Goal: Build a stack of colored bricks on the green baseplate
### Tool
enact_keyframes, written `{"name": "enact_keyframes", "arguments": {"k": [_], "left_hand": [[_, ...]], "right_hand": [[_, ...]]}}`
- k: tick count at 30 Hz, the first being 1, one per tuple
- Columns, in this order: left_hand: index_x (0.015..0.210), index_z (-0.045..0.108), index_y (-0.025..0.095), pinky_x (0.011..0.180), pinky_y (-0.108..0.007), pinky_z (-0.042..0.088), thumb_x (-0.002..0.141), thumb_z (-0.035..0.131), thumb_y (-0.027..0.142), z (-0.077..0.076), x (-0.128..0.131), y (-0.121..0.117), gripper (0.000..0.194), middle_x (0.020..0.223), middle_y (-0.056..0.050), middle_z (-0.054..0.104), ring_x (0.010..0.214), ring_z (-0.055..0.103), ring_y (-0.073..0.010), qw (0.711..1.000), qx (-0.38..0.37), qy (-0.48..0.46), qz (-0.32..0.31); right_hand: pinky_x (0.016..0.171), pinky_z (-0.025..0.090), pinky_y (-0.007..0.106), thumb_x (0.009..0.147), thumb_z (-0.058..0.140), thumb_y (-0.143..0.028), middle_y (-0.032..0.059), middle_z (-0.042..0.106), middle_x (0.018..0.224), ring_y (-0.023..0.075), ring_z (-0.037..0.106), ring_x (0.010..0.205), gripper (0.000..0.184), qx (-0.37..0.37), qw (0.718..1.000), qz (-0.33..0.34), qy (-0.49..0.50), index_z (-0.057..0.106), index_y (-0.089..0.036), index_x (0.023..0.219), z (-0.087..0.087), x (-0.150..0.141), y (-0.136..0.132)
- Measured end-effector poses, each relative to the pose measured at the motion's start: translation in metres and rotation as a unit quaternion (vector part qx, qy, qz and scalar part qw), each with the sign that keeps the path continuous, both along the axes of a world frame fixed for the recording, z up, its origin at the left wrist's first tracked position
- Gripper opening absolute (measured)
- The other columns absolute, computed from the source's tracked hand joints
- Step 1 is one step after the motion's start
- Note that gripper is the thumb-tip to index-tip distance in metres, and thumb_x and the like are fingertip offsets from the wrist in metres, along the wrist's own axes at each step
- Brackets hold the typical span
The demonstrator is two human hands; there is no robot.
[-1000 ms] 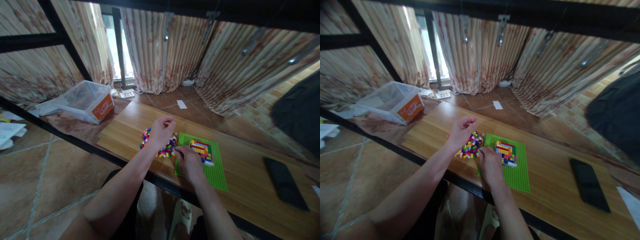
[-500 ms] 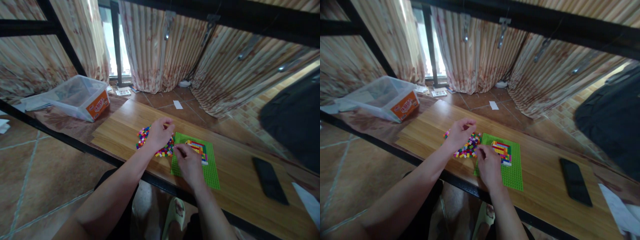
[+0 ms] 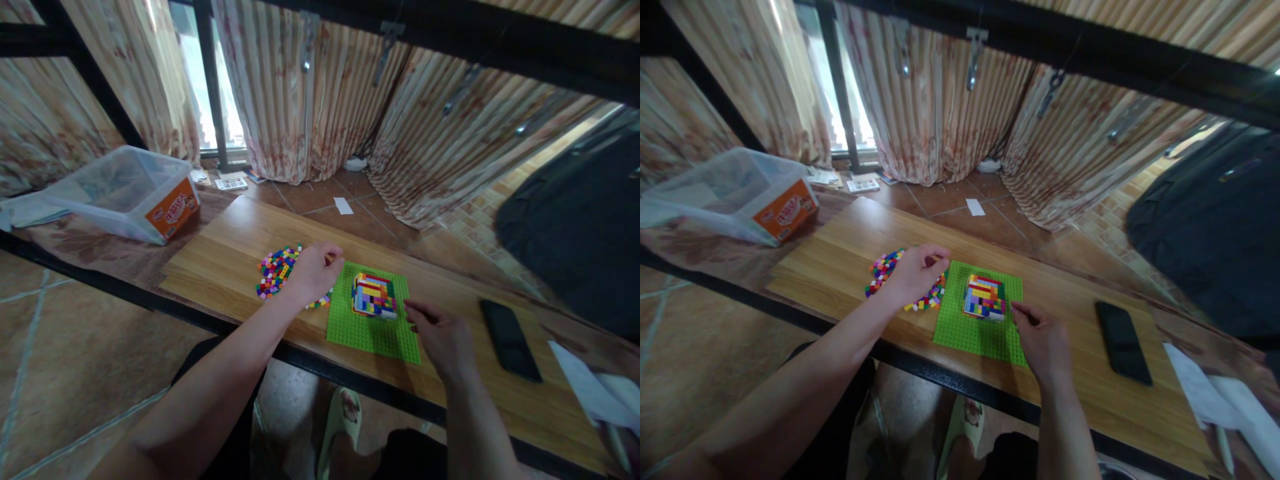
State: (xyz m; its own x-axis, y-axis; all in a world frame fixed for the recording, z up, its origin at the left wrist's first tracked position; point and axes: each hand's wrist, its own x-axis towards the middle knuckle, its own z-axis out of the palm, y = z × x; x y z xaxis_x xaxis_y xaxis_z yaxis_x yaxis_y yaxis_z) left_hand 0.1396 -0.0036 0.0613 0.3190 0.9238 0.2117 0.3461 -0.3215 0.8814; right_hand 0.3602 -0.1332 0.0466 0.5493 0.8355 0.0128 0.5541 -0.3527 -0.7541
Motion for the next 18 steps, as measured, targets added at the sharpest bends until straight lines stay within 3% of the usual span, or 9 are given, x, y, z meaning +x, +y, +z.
{"name": "enact_keyframes", "arguments": {"k": [7,18], "left_hand": [[0.092,0.072,0.016,0.072,-0.031,0.051,0.083,0.055,0.018,-0.0035,0.0026,-0.0039,0.019,0.079,-0.005,0.071,0.069,0.062,-0.0155,0.998,0.006,0.048,-0.026],[0.089,0.071,0.016,0.076,-0.034,0.052,0.083,0.056,0.018,-0.0016,0.0039,-0.0045,0.016,0.082,-0.006,0.071,0.070,0.063,-0.0170,0.996,0.014,0.087,-0.033]], "right_hand": [[0.070,0.050,0.034,0.072,0.066,-0.040,0.0067,0.076,0.079,0.0218,0.069,0.072,0.032,-0.019,0.999,0.031,0.014,0.077,-0.017,0.092,-0.0058,-0.0023,0.0026],[0.057,0.046,0.031,0.067,0.068,-0.042,0.0072,0.073,0.068,0.0197,0.065,0.060,0.034,-0.006,1.000,0.008,-0.013,0.076,-0.014,0.085,-0.0045,-0.0057,0.0074]]}}
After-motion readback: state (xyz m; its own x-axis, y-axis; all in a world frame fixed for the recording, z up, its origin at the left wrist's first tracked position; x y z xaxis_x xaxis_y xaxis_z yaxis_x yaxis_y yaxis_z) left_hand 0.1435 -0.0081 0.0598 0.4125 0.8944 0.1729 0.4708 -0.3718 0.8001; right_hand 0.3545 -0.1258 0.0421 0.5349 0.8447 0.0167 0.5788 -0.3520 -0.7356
